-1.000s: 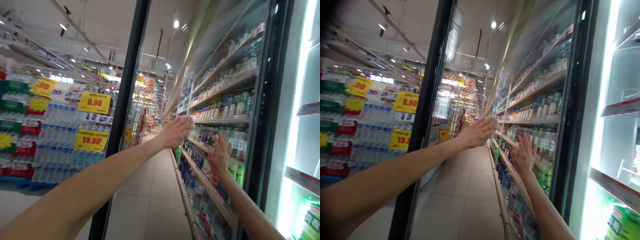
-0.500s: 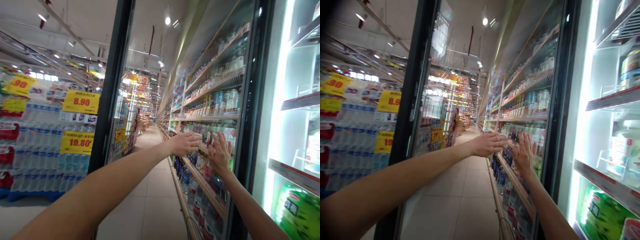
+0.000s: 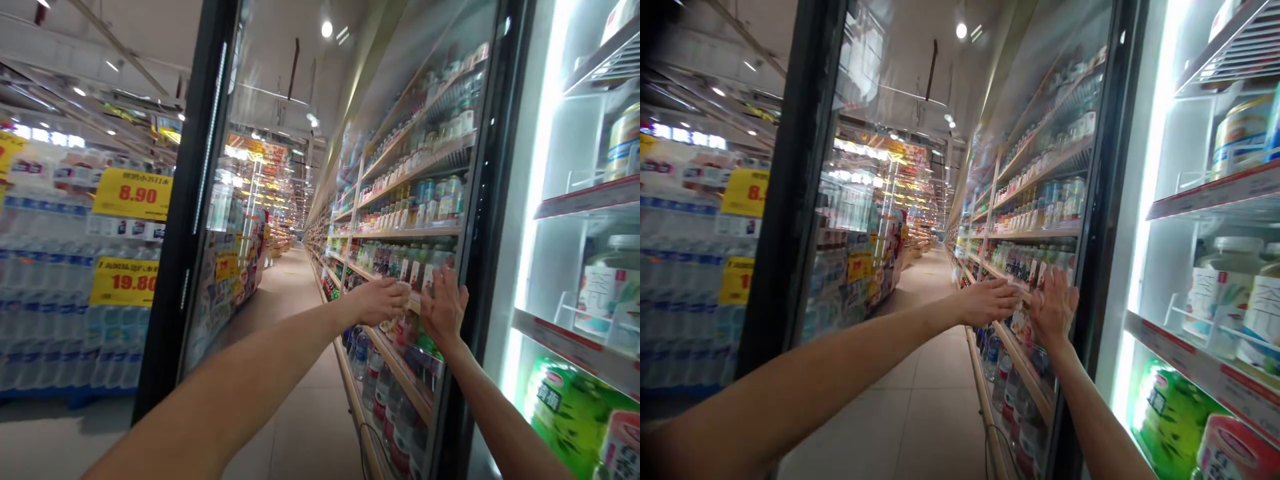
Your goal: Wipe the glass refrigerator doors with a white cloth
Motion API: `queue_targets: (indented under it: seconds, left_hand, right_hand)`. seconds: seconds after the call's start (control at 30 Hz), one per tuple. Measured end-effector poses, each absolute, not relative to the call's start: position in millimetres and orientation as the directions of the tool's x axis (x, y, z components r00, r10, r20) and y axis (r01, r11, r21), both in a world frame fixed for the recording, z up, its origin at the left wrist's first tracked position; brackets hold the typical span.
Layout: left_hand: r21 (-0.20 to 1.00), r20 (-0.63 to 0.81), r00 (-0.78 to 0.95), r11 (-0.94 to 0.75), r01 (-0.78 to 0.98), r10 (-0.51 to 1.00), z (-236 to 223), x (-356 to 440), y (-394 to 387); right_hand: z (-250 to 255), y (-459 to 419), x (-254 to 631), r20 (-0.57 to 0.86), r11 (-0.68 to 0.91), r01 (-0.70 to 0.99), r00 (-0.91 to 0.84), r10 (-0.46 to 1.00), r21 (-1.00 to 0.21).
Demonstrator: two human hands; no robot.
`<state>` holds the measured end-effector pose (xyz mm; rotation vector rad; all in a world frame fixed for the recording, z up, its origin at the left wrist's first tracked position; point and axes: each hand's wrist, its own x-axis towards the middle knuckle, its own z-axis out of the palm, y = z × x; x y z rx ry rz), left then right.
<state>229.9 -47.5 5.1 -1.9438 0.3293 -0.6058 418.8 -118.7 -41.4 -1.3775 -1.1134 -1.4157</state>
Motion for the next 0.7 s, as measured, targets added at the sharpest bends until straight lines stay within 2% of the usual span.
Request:
queue_targets:
  seconds: [0.07, 0.2, 0.23, 0.3, 0.4, 0.47, 0.63, 0.7]
  left_hand:
    - [-0.894, 0.274, 0.843, -0.446, 0.045, -0.463, 16, 233, -49]
    - [-0.764, 0.581, 0.735, -0.544, 0.345, -0.350, 43, 236, -51]
    - [-0.738, 0.620, 0.711, -0.555, 0.384, -0.333, 42, 238, -52]
    - [-0.773, 0.567, 0.739, -0.545, 0.324, -0.365, 29, 242, -52]
    - [-0.883, 0.292, 0.826, -0.468, 0.039, -0.481, 4, 249, -52]
    - [-0.892, 0.227, 0.837, -0.451, -0.027, -0.498, 4, 252, -52]
    - [-0.756, 0.586, 0.738, -0.556, 0.347, -0.336, 39, 251, -56]
    - [-0.776, 0.566, 0.744, -0.534, 0.335, -0.355, 38, 251, -56]
  right_hand:
    - [-42, -120, 422, 0.999, -0.252, 0.967, -0.033, 0.004, 0.033]
    - [-40, -126, 432, 0.999, -0.254, 0.967, -0.014, -0.030, 0.006]
    - [-41, -128, 434, 0.999, -0.255, 0.967, -0.011, -0.034, 0.002]
    - [-42, -130, 439, 0.999, -0.263, 0.965, -0.008, -0.031, 0.000]
    - [-47, -133, 443, 1.000, -0.279, 0.960, -0.020, -0.014, 0.015]
    - [-50, -133, 445, 1.000, -0.287, 0.958, -0.023, -0.012, 0.019]
    - [-55, -134, 448, 1.000, -0.293, 0.956, -0.024, -0.006, 0.021]
    - [-56, -134, 446, 1.000, -0.292, 0.956, -0.026, 0.007, 0.027]
